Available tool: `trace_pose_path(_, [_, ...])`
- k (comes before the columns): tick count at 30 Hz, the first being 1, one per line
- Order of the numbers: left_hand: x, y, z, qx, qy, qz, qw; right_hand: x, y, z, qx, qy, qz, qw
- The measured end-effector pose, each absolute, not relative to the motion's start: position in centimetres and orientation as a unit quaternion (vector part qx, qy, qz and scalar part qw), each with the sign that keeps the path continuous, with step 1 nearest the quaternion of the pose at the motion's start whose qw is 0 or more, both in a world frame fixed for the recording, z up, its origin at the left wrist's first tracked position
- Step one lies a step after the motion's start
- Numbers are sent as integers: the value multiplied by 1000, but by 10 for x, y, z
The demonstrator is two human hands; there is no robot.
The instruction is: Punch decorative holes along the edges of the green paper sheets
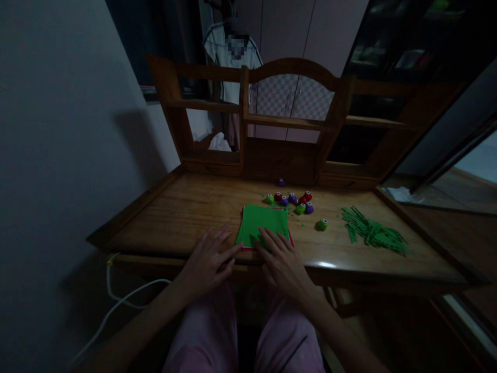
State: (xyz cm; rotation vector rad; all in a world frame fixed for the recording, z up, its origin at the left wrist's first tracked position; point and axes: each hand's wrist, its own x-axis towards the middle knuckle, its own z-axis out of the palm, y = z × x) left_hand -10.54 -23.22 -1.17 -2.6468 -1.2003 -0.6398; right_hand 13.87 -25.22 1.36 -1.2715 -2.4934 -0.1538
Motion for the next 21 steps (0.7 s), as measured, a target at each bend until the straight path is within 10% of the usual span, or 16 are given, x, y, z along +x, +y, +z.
trace_pose_path(21, [-113, -230, -9, -890, -391, -214, 95, 207, -253, 7, -483, -857, -87, 156])
